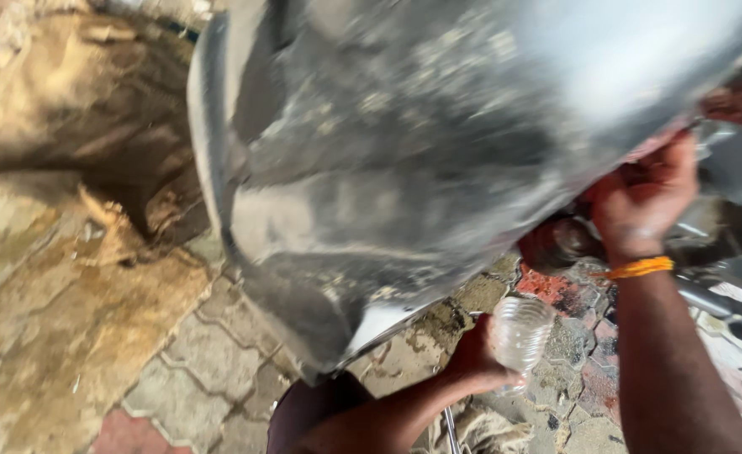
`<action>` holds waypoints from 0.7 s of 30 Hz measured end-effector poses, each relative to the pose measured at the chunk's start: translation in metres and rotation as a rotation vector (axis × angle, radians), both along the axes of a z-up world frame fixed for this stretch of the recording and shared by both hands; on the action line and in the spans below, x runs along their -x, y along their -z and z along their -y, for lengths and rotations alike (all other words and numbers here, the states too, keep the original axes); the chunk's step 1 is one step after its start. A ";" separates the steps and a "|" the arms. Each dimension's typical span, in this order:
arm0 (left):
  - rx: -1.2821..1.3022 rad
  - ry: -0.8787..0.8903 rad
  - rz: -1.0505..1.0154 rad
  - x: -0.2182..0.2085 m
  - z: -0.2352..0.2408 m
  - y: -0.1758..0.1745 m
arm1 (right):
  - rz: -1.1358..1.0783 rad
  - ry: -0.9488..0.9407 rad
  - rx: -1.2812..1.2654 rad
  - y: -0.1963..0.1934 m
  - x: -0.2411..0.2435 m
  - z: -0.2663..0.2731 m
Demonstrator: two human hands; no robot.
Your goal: The person pours a yellowish liquid from a plastic bottle into a small opening on a tractor's wheel hub. They repeatedly refill the bottle and continue pouring into the same spot.
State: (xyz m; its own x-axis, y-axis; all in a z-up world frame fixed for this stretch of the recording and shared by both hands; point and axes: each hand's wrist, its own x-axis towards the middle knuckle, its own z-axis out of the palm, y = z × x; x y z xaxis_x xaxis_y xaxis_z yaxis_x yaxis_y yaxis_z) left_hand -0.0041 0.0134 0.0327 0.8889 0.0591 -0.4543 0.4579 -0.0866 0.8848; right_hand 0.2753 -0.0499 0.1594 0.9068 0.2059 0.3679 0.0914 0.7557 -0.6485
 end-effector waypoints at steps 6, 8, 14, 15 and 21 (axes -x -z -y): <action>-0.046 -0.013 0.022 0.000 -0.003 0.005 | 0.345 0.447 0.749 -0.017 0.045 -0.018; -0.015 -0.033 0.082 -0.002 -0.002 0.009 | 0.447 0.465 0.803 -0.029 0.056 -0.023; 0.012 -0.047 0.147 -0.002 0.001 0.024 | 0.477 0.440 0.762 -0.044 0.070 -0.033; 0.009 -0.048 0.160 -0.002 0.002 0.026 | 0.451 0.442 0.774 -0.043 0.070 -0.033; 0.030 -0.030 0.215 -0.002 -0.001 0.036 | 0.429 0.453 0.805 -0.042 0.071 -0.033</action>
